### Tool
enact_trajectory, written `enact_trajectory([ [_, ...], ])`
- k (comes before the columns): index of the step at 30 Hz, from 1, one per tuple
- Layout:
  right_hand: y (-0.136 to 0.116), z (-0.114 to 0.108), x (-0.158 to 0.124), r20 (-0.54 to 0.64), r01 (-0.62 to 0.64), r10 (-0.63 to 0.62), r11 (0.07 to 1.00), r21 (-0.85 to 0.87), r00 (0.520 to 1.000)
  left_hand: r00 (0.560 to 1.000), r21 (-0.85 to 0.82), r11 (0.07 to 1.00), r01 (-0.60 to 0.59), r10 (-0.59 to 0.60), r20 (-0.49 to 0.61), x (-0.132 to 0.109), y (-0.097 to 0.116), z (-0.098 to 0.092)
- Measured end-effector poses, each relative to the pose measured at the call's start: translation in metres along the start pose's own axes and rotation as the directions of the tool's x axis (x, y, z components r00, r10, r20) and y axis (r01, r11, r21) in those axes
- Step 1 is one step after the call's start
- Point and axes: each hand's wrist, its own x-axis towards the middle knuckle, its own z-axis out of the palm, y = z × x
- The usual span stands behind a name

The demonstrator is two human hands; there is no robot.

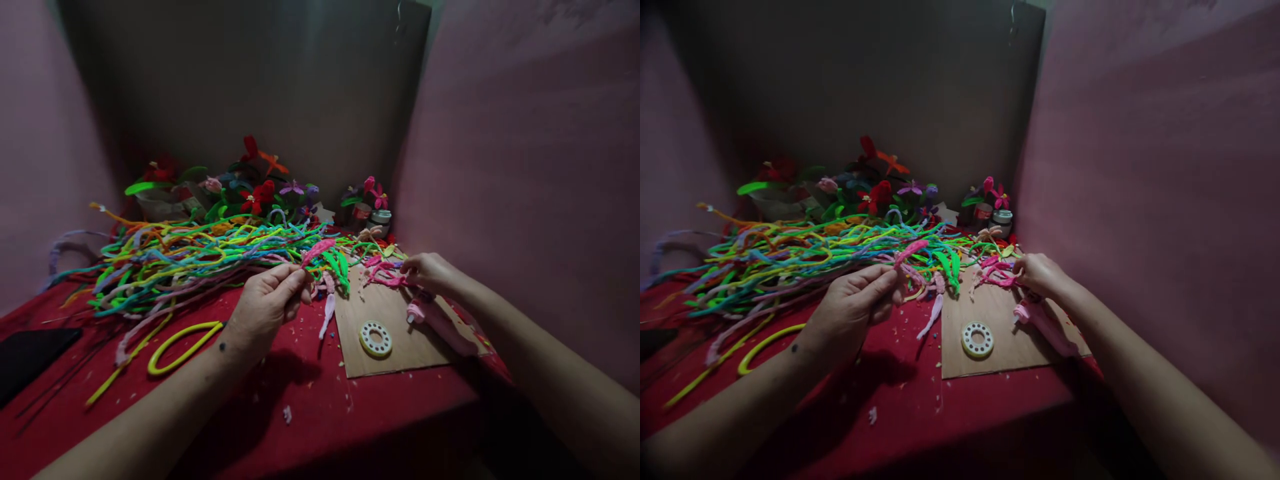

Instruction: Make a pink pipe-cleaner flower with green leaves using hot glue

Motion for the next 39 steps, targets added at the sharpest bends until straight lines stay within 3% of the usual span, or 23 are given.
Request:
enact_trajectory([
  [8,-0.007,0.012,0.008,-0.006,0.182,-0.183,0.982,-0.056,0.983,1.000,-0.043,0.999,0.026,-0.025,0.019,0.000,0.002,0.000],
  [12,-0.007,-0.006,0.009,-0.086,0.195,-0.194,0.981,0.012,0.977,0.999,-0.071,0.997,0.022,-0.020,0.027,0.000,0.001,-0.001],
  [15,-0.012,-0.024,0.003,-0.124,0.174,-0.150,0.960,0.218,0.981,1.000,-0.088,0.996,0.002,0.001,0.031,0.001,0.001,-0.001],
  [17,-0.019,-0.031,-0.004,-0.108,0.131,-0.083,0.802,0.582,0.991,0.999,-0.106,0.994,-0.025,0.030,0.043,0.002,0.000,-0.001],
  [19,-0.030,-0.032,-0.012,-0.049,0.090,-0.090,0.538,0.838,0.995,0.997,-0.137,0.989,-0.050,0.058,0.051,0.002,-0.002,-0.001],
  [22,-0.053,-0.027,-0.025,0.071,-0.018,-0.207,0.248,0.969,0.976,0.996,-0.213,0.977,-0.028,0.044,0.072,0.003,-0.004,0.000],
  [25,-0.077,-0.021,-0.035,0.134,-0.100,-0.315,0.123,0.987,0.940,0.987,-0.298,0.951,0.079,-0.033,0.157,0.001,-0.005,0.003],
  [29,-0.100,-0.016,-0.041,0.157,-0.135,-0.419,0.081,0.987,0.894,0.940,-0.342,0.915,0.215,-0.099,0.327,-0.003,-0.003,0.005],
  [32,-0.110,-0.011,-0.039,0.154,-0.143,-0.435,0.058,0.988,0.887,0.916,-0.316,0.924,0.216,-0.080,0.392,-0.005,-0.002,0.004],
  [36,-0.116,-0.004,-0.041,0.142,-0.132,-0.377,0.053,0.990,0.915,0.926,-0.307,0.936,0.171,-0.047,0.374,-0.005,-0.002,0.001],
  [39,-0.105,-0.006,-0.053,0.044,-0.008,-0.182,0.195,0.981,0.982,0.944,-0.329,0.934,0.137,-0.023,0.329,-0.005,0.000,0.001],
])
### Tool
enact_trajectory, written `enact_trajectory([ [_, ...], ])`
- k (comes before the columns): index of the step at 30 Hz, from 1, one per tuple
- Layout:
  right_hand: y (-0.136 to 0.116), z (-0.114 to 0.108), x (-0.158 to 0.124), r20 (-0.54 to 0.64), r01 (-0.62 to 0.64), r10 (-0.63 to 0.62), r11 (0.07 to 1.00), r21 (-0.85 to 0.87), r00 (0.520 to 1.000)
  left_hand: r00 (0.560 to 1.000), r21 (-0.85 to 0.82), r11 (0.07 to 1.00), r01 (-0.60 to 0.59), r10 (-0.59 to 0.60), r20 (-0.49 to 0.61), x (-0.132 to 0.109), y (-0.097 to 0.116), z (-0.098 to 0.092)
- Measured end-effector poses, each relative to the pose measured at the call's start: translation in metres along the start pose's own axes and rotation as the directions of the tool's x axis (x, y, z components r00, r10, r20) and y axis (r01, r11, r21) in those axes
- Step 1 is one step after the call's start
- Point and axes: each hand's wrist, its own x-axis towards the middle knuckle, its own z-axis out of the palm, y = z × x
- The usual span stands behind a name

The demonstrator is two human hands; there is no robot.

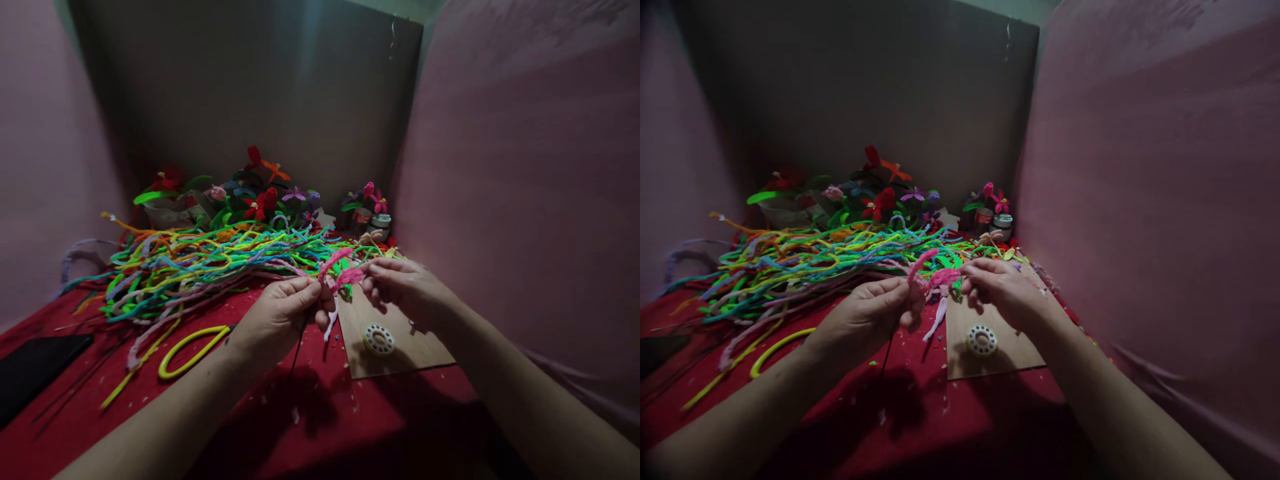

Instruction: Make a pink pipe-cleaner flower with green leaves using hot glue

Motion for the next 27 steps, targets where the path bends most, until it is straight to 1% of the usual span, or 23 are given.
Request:
enact_trajectory([
  [1,0.001,-0.008,-0.008,-0.118,0.039,-0.053,0.992,-0.119,0.992,1.000,-0.008,1.000,-0.010,0.009,-0.016,0.000,0.001,0.000],
  [2,0.003,-0.018,-0.018,-0.231,0.039,-0.105,0.961,-0.274,0.967,0.999,-0.018,1.000,-0.016,0.015,-0.031,0.001,0.002,0.000],
  [3,0.006,-0.029,-0.028,-0.324,-0.010,-0.157,0.888,-0.459,0.933,0.999,-0.027,0.999,-0.019,0.018,-0.042,0.001,0.003,0.000],
  [4,0.011,-0.041,-0.039,-0.368,-0.081,-0.212,0.764,-0.641,0.905,0.998,-0.034,0.999,-0.020,0.018,-0.052,0.002,0.003,-0.001],
  [5,0.017,-0.053,-0.049,-0.383,-0.160,-0.260,0.604,-0.781,0.887,0.998,-0.039,0.999,-0.020,0.017,-0.058,0.002,0.003,-0.001],
  [6,0.025,-0.064,-0.059,-0.383,-0.232,-0.273,0.455,-0.859,0.883,0.998,-0.042,0.999,-0.018,0.015,-0.062,0.003,0.003,-0.002],
  [7,0.034,-0.073,-0.067,-0.381,-0.286,-0.270,0.332,-0.899,0.884,0.998,-0.043,0.999,-0.017,0.014,-0.065,0.004,0.002,-0.003],
  [8,0.042,-0.080,-0.074,-0.356,-0.298,-0.233,0.248,-0.922,0.905,0.998,-0.043,0.999,-0.015,0.012,-0.069,0.005,0.001,-0.003],
  [10,0.058,-0.086,-0.081,-0.301,-0.273,-0.180,0.163,-0.948,0.937,0.997,-0.038,0.999,-0.011,0.008,-0.074,0.006,-0.002,-0.004],
  [11,0.064,-0.086,-0.083,-0.293,-0.273,-0.165,0.133,-0.953,0.942,0.997,-0.035,0.999,-0.008,0.005,-0.076,0.006,-0.003,-0.005],
  [13,0.073,-0.083,-0.081,-0.311,-0.298,-0.169,0.098,-0.950,0.935,0.997,-0.032,0.999,-0.002,-0.001,-0.081,0.007,-0.005,-0.006],
  [15,0.079,-0.080,-0.078,-0.338,-0.326,-0.190,0.094,-0.941,0.922,0.995,-0.029,1.000,0.005,-0.008,-0.096,0.008,-0.006,-0.007],
  [18,0.086,-0.081,-0.077,-0.331,-0.309,-0.231,0.126,-0.943,0.915,0.991,-0.017,1.000,0.011,-0.013,-0.131,0.010,-0.007,-0.009],
  [20,0.088,-0.085,-0.080,-0.314,-0.277,-0.274,0.164,-0.947,0.909,0.990,-0.007,1.000,0.012,-0.013,-0.141,0.010,-0.006,-0.009],
  [22,0.089,-0.089,-0.084,-0.311,-0.242,-0.316,0.239,-0.940,0.896,0.990,-0.006,1.000,0.012,-0.013,-0.143,0.010,-0.006,-0.009],
  [24,0.086,-0.090,-0.088,-0.337,-0.208,-0.327,0.371,-0.905,0.883,0.989,-0.009,1.000,0.011,-0.013,-0.148,0.010,-0.006,-0.007],
  [25,0.085,-0.090,-0.090,-0.370,-0.197,-0.313,0.467,-0.862,0.875,0.989,-0.010,1.000,0.010,-0.012,-0.150,0.009,-0.006,-0.007],
  [26,0.082,-0.088,-0.092,-0.417,-0.189,-0.283,0.585,-0.788,0.864,0.988,-0.012,1.000,0.007,-0.009,-0.152,0.009,-0.007,-0.007],
  [27,0.080,-0.085,-0.093,-0.475,-0.173,-0.245,0.716,-0.677,0.846,0.988,-0.013,1.000,0.003,-0.005,-0.154,0.009,-0.007,-0.007],
])
